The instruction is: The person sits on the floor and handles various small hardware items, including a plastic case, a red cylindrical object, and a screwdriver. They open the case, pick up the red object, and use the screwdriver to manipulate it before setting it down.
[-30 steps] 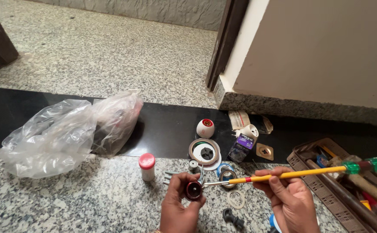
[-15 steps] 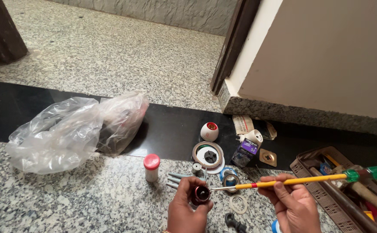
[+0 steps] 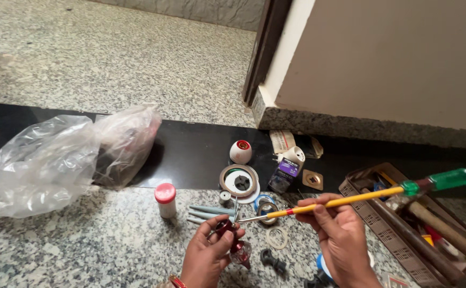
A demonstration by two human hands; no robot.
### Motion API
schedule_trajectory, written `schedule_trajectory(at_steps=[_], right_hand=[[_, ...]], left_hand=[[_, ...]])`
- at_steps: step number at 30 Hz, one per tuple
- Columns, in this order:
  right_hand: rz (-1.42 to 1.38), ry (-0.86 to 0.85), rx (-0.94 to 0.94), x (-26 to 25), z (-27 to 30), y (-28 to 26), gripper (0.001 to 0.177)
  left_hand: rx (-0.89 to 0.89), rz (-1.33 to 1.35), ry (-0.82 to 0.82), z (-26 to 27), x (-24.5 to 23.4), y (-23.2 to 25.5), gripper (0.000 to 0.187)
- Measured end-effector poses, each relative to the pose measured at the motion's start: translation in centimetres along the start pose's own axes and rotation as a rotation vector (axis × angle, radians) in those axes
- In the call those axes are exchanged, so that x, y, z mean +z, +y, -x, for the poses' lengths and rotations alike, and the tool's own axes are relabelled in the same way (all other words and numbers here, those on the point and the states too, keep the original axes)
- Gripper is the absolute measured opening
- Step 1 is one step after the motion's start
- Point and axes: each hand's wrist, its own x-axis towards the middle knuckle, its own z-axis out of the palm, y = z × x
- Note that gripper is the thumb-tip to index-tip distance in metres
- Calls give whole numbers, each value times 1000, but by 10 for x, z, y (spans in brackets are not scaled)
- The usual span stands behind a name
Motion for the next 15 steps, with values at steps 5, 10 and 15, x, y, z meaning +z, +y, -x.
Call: schedule_trajectory(at_steps=[5, 10, 15], right_hand=[[24, -38, -2, 7, 3, -4, 9], [34, -61, -24, 10, 5, -4, 9], [55, -58, -21, 12, 7, -6, 7]], left_hand=[[-1, -41, 10, 9, 6, 8, 40], [23, -105, -10, 10, 4, 7, 44], [21, -99, 16, 14, 9, 15, 42]])
